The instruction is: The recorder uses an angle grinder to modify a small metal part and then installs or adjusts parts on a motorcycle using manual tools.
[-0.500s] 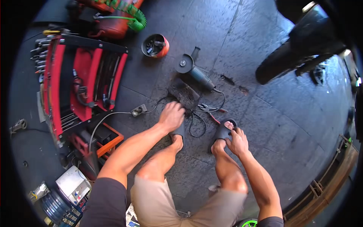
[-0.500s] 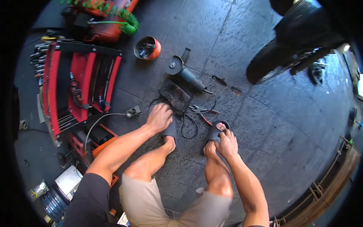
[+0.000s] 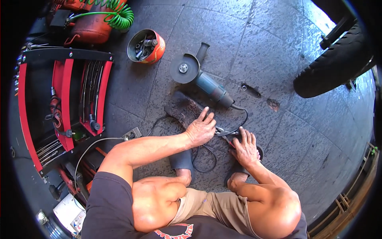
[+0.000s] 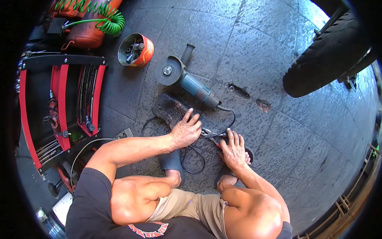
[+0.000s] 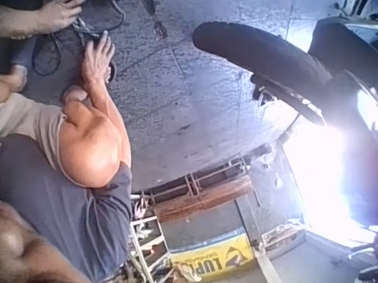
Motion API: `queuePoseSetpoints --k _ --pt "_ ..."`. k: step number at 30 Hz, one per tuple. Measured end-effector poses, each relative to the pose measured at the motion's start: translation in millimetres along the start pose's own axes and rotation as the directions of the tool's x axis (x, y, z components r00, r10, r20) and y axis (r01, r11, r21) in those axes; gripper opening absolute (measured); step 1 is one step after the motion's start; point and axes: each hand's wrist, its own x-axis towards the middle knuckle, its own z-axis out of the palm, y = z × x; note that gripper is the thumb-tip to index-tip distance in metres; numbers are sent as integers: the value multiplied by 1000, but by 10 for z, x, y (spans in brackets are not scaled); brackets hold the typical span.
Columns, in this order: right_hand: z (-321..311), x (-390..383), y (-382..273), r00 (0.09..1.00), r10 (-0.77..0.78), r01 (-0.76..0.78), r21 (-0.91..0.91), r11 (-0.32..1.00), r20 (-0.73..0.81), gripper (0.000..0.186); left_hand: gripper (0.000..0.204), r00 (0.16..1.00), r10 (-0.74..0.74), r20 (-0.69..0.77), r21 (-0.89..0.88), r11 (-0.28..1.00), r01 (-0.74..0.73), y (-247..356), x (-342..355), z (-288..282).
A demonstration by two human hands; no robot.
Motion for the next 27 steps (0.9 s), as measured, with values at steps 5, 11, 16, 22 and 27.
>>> queuePoseSetpoints --k 5,11,16,22,27 --pt "-91 25 -16 998 -66 66 9 998 2 22 21 997 -71 -10 19 997 71 80 48 79" --pt "-430 36 -9 996 -45 44 16 999 81 37 17 993 -118 -7 -18 993 117 27 18 -204" --pt "-398 -57 58 993 50 -56 50 997 103 38 17 975 -141 -171 -147 982 116 7 -21 -235" --pt "-353 -67 121 1000 -6 4 91 996 24 38 18 990 -64 -129 -65 996 56 63 299 -33" --pt "-548 -230 167 987 65 -69 27 997 146 34 16 999 2 -50 -99 995 -7 26 419 -74"
